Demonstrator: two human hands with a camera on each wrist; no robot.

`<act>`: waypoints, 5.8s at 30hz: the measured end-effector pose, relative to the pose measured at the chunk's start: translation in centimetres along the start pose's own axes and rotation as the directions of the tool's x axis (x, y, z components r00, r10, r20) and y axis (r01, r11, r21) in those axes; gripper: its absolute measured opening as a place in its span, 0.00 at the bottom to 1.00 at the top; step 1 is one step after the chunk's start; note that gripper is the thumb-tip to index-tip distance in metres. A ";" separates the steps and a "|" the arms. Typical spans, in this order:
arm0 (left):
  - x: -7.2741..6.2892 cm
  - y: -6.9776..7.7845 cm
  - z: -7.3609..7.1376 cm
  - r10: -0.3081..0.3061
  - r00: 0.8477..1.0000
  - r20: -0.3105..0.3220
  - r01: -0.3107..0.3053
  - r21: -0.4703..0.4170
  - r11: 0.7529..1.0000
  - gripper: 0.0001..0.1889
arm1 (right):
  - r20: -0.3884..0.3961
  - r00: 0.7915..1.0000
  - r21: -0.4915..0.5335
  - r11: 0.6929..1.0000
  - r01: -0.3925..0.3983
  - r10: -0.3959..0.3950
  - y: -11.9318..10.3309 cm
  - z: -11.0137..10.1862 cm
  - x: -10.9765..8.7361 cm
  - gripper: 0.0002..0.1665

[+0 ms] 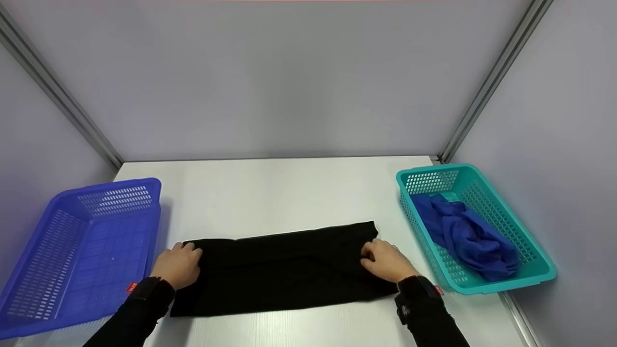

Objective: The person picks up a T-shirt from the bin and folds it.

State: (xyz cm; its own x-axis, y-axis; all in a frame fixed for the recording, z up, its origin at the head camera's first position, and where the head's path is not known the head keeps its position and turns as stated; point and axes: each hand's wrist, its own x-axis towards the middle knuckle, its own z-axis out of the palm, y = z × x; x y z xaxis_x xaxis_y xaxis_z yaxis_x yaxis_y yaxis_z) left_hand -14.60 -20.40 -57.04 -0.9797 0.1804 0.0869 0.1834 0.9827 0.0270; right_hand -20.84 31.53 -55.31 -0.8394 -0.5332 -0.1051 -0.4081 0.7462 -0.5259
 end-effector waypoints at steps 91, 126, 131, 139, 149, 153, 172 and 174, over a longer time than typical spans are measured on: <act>0.9 10.7 3.8 0.399 0.913 0.088 -0.406 0.095 0.909 0.29 | -0.323 0.919 -0.371 0.924 0.097 -0.226 -12.1 11.0 9.2 0.22; 2.1 8.8 4.6 0.353 0.917 -0.185 -0.353 0.035 0.935 0.09 | -0.069 0.883 -0.601 0.726 0.335 -0.464 -9.7 12.6 6.0 0.26; 1.6 9.0 4.4 0.388 0.905 -0.177 -0.386 0.047 0.921 0.12 | -0.089 0.873 -0.604 0.723 0.336 -0.480 -9.4 12.6 5.6 0.25; 1.4 10.6 3.0 0.346 0.888 -0.302 -0.408 -0.175 0.896 0.15 | -0.229 0.839 -0.663 0.710 0.236 -0.493 -8.9 12.7 5.3 0.20; 1.2 10.1 1.0 0.454 0.835 -0.312 -0.528 -0.218 0.821 0.30 | -0.490 0.703 -0.491 0.829 0.267 -0.516 -8.0 11.2 5.7 0.20; 1.3 9.4 1.1 0.476 0.775 -0.415 -0.542 -0.051 0.839 0.27 | -0.519 0.702 -0.393 0.865 0.311 -0.488 -8.0 10.3 5.3 0.20; 1.5 9.5 -4.0 0.172 0.958 -0.228 -0.285 -0.807 0.518 0.08 | -0.437 0.829 0.127 0.889 0.440 -0.348 -10.1 2.8 3.4 0.12; 1.5 9.5 -4.6 0.200 0.960 -0.198 -0.271 -0.839 0.473 0.07 | -0.410 0.843 0.161 0.882 0.443 -0.348 -10.4 2.4 3.2 0.12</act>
State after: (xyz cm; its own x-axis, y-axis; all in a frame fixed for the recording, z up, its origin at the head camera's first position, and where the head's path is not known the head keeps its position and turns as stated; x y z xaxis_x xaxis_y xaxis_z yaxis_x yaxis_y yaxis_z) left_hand -13.97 -11.03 -52.11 -0.8876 0.3614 0.2857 0.4199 0.3799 0.8242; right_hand -18.44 21.13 -52.17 -0.7126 -0.5456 0.4411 -0.6741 0.3582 -0.6460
